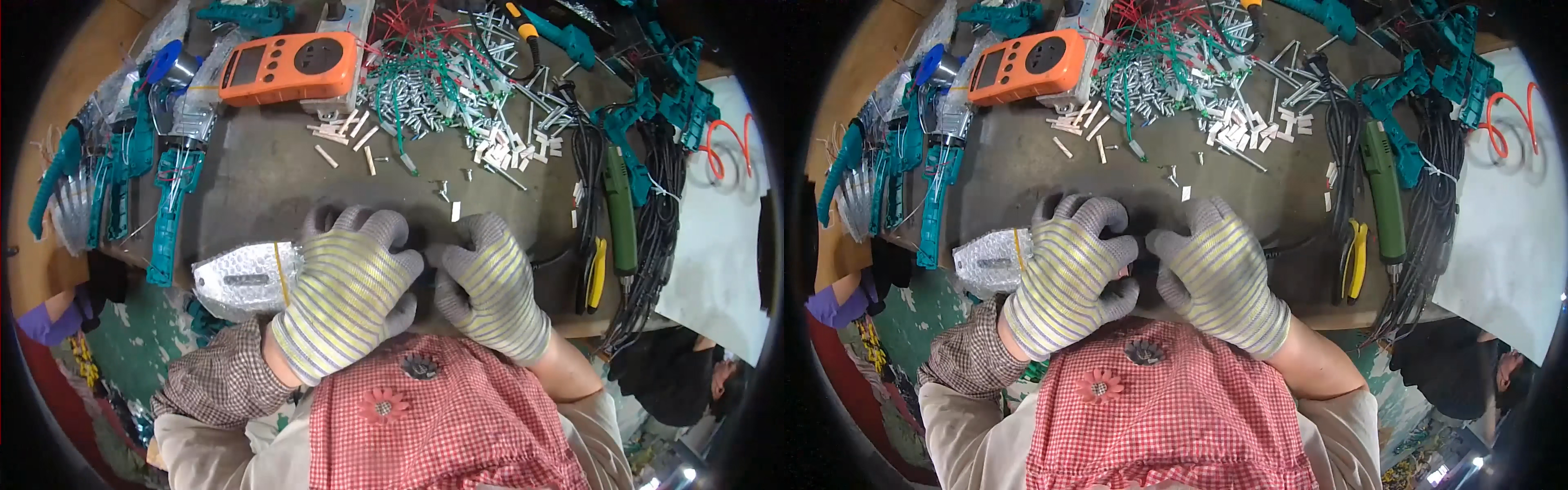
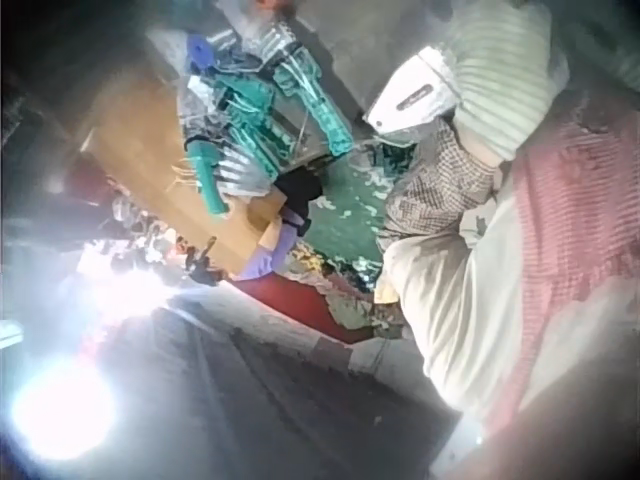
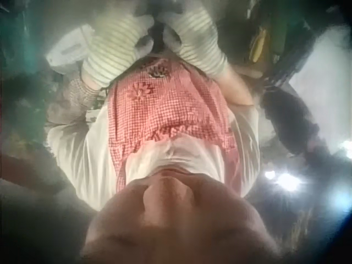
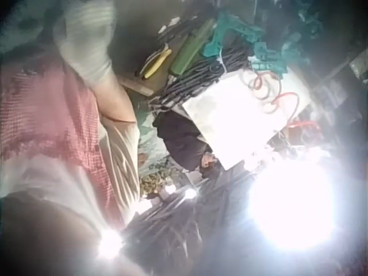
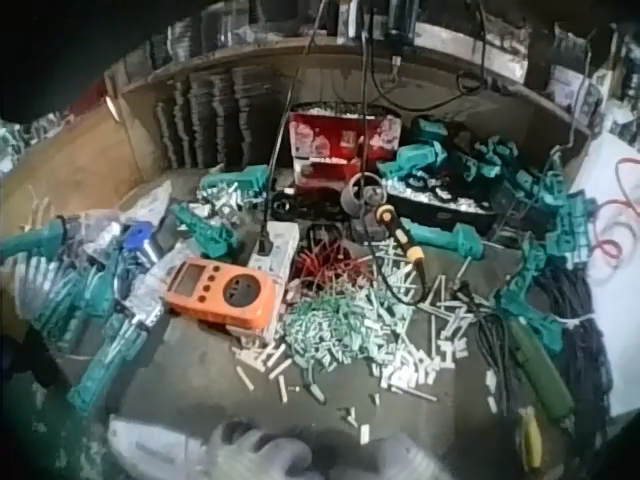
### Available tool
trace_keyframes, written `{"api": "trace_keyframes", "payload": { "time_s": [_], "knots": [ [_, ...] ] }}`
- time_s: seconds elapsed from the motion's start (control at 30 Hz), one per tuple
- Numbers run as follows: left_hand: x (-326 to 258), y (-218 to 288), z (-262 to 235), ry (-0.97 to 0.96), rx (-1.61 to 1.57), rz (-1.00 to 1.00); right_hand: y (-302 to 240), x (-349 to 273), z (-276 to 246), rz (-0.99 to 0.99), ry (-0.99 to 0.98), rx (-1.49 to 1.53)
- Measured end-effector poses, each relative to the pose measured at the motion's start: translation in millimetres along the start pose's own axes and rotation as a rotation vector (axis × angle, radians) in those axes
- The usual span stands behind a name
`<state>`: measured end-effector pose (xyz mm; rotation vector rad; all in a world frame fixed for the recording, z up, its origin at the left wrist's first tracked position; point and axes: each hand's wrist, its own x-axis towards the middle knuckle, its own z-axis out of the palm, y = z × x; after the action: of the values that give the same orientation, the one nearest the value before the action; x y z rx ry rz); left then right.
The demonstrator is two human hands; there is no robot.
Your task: The person solders wires to a circuit board with a soldering iron, then assembles a green plastic housing around the component using a power screwdriver to secure screws.
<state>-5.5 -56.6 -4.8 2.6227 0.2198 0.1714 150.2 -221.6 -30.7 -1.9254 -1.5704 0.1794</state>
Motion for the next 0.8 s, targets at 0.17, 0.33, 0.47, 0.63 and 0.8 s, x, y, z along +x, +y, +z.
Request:
{"api": "trace_keyframes", "payload": {
  "time_s": [0.17,0.33,0.47,0.63,0.8],
  "knots": [
    [4,8,-1,-0.011,0.029,-0.009,8,-10,3,-0.128,0.111,0.21],
    [-4,8,-1,-0.007,-0.004,0.018,-3,-15,-1,-0.051,-0.097,0.044],
    [4,13,-4,-0.044,0.036,0.031,-17,-13,-12,-0.028,-0.151,-0.118],
    [4,11,-8,-0.076,0.058,0.021,22,-24,-53,-0.058,-0.177,-0.159],
    [4,15,-5,0.001,0.022,0.02,205,12,-184,0.36,0.262,-0.757]
  ]
}}
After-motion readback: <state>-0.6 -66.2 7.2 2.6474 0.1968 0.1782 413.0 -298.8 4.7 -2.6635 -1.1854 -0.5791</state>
